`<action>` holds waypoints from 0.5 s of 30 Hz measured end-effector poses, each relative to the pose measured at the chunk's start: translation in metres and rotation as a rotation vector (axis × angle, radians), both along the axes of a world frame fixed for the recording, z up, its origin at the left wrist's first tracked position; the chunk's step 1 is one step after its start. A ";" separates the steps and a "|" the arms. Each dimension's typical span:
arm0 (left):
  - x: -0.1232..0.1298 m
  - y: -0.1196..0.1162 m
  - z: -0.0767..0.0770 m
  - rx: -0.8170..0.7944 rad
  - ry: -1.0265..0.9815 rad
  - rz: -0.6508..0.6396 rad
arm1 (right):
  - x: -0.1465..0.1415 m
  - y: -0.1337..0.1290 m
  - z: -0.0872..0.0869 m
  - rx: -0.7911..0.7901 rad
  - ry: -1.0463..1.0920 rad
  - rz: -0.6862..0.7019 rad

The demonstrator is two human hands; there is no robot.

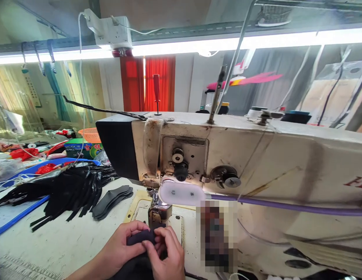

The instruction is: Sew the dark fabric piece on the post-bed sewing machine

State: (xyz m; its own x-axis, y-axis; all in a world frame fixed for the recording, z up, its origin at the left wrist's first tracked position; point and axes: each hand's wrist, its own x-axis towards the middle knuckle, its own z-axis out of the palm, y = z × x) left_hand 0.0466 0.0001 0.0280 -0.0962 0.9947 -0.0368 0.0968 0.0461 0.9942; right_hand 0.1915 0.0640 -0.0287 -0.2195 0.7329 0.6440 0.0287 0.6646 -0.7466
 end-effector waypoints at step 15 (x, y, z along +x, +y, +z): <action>0.004 -0.014 0.014 0.233 0.733 0.183 | 0.002 -0.002 0.007 -0.248 0.164 0.160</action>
State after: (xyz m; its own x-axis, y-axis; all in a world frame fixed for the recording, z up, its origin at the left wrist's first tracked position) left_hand 0.0511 -0.0137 0.0423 -0.1784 0.9348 0.3071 0.7418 -0.0773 0.6661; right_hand 0.1932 0.0622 -0.0216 -0.2528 0.8360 0.4870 -0.1959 0.4487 -0.8719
